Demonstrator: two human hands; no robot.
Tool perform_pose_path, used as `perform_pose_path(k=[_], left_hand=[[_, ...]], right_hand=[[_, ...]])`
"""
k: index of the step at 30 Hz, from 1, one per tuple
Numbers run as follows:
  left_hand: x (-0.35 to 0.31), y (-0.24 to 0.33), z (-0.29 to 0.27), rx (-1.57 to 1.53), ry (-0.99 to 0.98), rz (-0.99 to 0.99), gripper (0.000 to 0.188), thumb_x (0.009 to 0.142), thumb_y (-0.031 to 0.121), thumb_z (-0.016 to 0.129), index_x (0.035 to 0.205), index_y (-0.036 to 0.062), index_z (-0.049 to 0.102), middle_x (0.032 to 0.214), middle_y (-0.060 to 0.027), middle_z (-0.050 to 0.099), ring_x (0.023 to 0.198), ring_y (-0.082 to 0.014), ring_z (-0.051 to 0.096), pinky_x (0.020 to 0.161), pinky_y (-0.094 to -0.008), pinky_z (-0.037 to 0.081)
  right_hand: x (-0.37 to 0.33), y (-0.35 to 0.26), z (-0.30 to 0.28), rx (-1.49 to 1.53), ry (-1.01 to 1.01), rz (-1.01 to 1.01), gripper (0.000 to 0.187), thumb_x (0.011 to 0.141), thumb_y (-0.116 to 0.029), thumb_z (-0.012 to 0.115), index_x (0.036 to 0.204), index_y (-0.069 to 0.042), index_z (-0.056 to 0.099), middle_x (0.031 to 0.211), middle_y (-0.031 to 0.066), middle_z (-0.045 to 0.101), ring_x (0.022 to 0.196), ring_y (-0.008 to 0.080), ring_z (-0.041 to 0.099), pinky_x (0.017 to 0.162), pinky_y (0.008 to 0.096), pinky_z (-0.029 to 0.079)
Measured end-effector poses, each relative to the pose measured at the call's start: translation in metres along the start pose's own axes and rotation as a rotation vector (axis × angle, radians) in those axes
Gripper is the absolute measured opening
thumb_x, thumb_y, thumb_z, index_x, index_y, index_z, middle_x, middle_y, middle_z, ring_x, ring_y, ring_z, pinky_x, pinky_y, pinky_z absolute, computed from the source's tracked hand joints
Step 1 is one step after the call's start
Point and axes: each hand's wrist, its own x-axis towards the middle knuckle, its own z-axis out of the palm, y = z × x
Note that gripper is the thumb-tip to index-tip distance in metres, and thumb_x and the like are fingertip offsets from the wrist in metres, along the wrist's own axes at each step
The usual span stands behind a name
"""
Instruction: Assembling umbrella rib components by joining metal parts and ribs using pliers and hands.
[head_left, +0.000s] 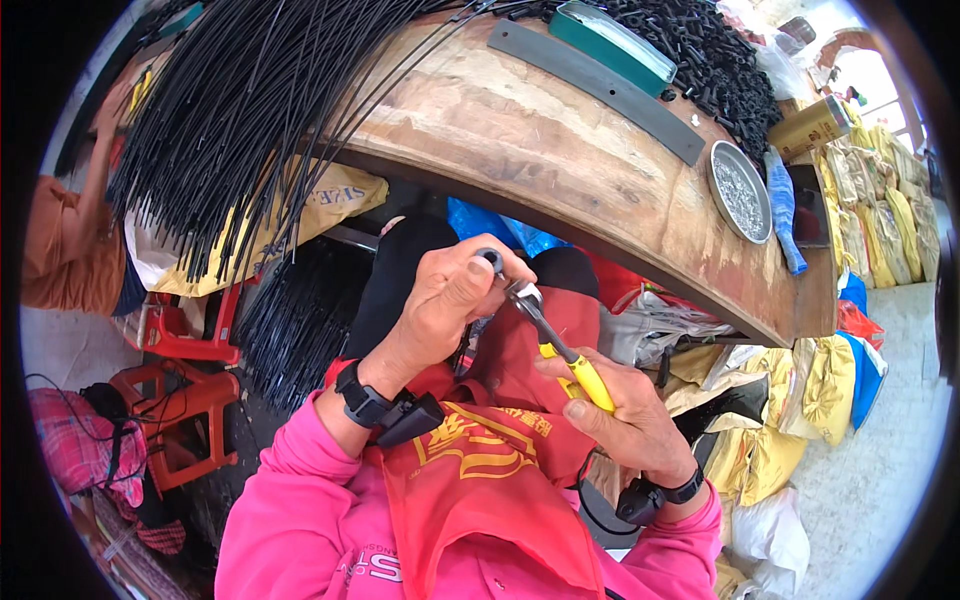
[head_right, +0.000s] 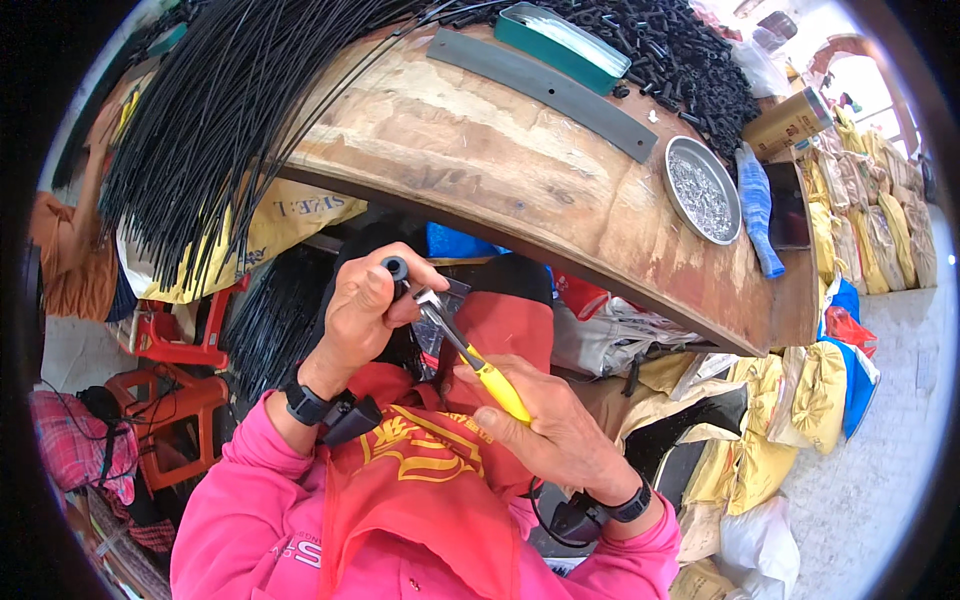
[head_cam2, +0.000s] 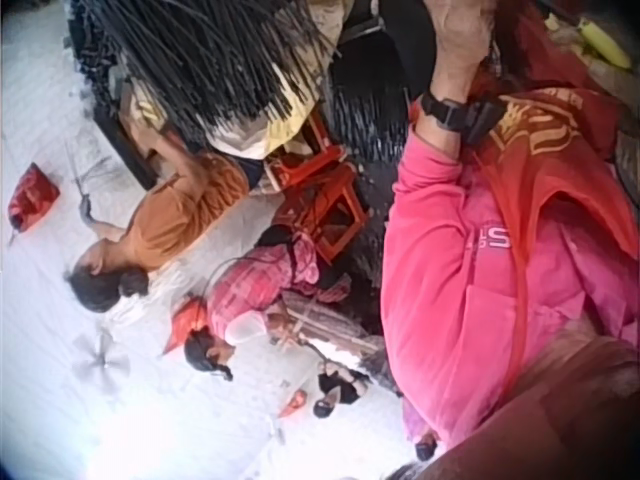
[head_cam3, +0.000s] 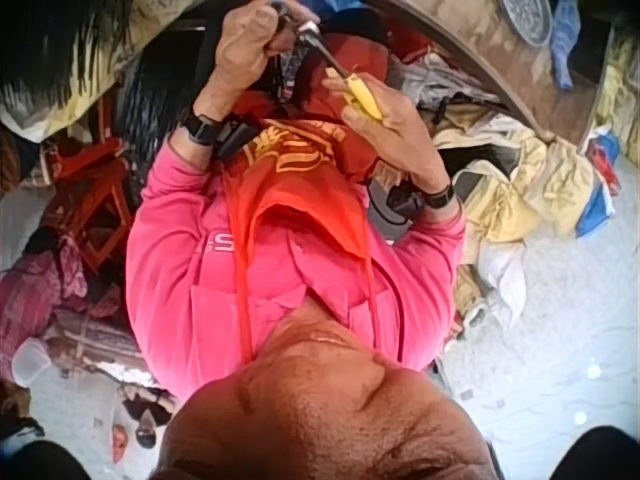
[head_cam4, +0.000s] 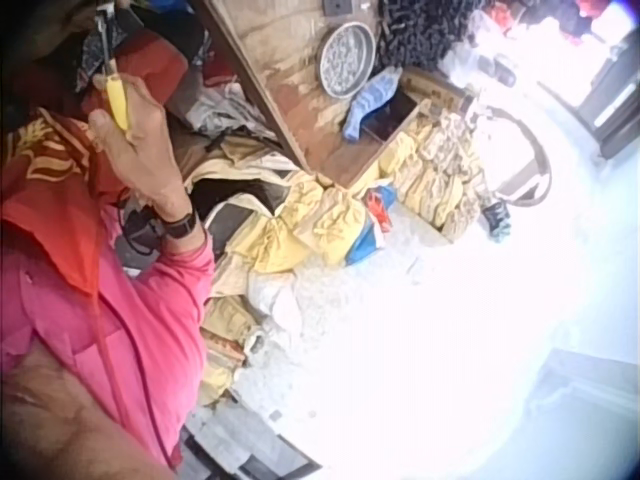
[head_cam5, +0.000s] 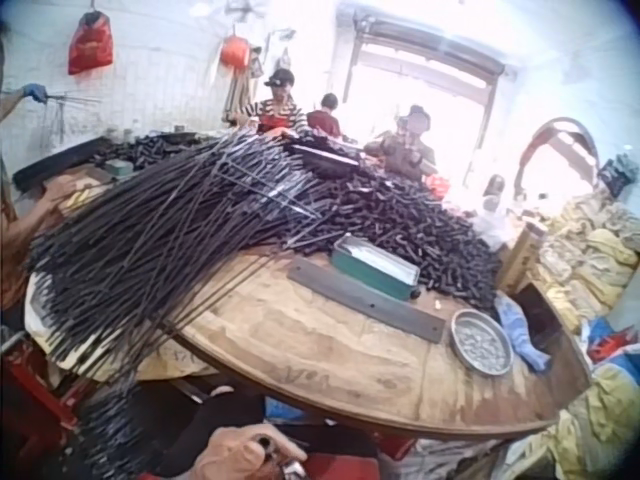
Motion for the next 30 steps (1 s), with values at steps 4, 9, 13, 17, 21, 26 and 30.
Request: perform_pose_path(k=[4,9,13,17,21,26,30], left_hand=[[-0.002,-0.006,-0.007,-0.044,-0.031,0.007,0.068,0.089,0.061,0.044,0.088,-0.005,0.057,0.055,0.0011,0.039,0.051,-0.0044,0.031,0.049,-0.0212,0.024],[-0.005,-0.006,-0.004,-0.063,-0.055,-0.006,0.065,0.089,0.06,0.045,0.086,-0.0037,0.055,0.057,0.001,0.04,0.052,-0.0046,0.031,0.049,-0.0209,0.023],[-0.005,-0.002,-0.002,-0.044,-0.16,0.001,0.058,0.092,0.054,0.045,0.085,-0.0018,0.057,0.061,0.0018,0.043,0.053,-0.0042,0.032,0.048,-0.0212,0.024],[-0.002,-0.002,0.0,0.093,-0.185,0.016,0.06,0.091,0.056,0.044,0.085,-0.0015,0.059,0.061,0.0008,0.048,0.051,-0.005,0.037,0.047,-0.0218,0.026],[-0.001,-0.003,0.007,0.258,-0.026,0.115,0.056,0.093,0.052,0.045,0.087,-0.0017,0.059,0.06,0.0015,0.048,0.052,-0.0045,0.038,0.047,-0.0212,0.028],[0.004,-0.007,0.008,0.133,0.011,0.068,0.031,0.095,0.029,0.05,0.089,-0.0003,0.058,0.065,-0.0006,0.052,0.06,-0.0067,0.046,0.055,-0.0233,0.038],[0.004,-0.004,0.019,0.222,0.272,0.238,0.027,0.088,0.021,0.062,0.107,0.0013,0.058,0.076,-0.0032,0.058,0.067,-0.0073,0.052,0.062,-0.0236,0.043]], right_hand=[[-0.002,-0.008,0.0,0.213,-0.005,0.132,0.035,0.092,-0.02,0.054,0.116,0.004,0.054,0.101,0.0153,0.058,0.096,0.0234,0.06,0.084,0.0325,0.046],[-0.007,-0.017,-0.005,0.294,-0.04,0.226,0.023,0.094,-0.02,0.053,0.1,0.003,0.056,0.085,0.0084,0.059,0.081,0.015,0.059,0.072,0.0273,0.046],[-0.016,-0.018,-0.007,0.399,-0.035,0.313,0.03,0.091,-0.028,0.057,0.091,0.002,0.057,0.073,0.0036,0.057,0.059,0.0063,0.053,0.052,0.0209,0.038],[-0.013,-0.028,-0.015,0.43,-0.067,0.439,0.027,0.091,-0.025,0.057,0.089,0.002,0.056,0.066,0.0006,0.053,0.057,0.0054,0.051,0.048,0.0203,0.037],[-0.006,-0.027,0.005,0.291,0.025,0.392,0.015,0.093,-0.014,0.054,0.089,0.0,0.054,0.065,0.0005,0.051,0.058,0.0064,0.049,0.053,0.0225,0.041],[-0.005,-0.004,0.034,0.257,0.208,0.279,0.014,0.089,-0.015,0.058,0.091,-0.001,0.055,0.07,0.0046,0.053,0.061,0.0124,0.053,0.057,0.0275,0.043],[0.004,-0.008,0.004,0.004,0.25,0.121,0.019,0.08,-0.012,0.068,0.091,0.001,0.058,0.077,0.008,0.052,0.068,0.0155,0.052,0.062,0.0286,0.043]])
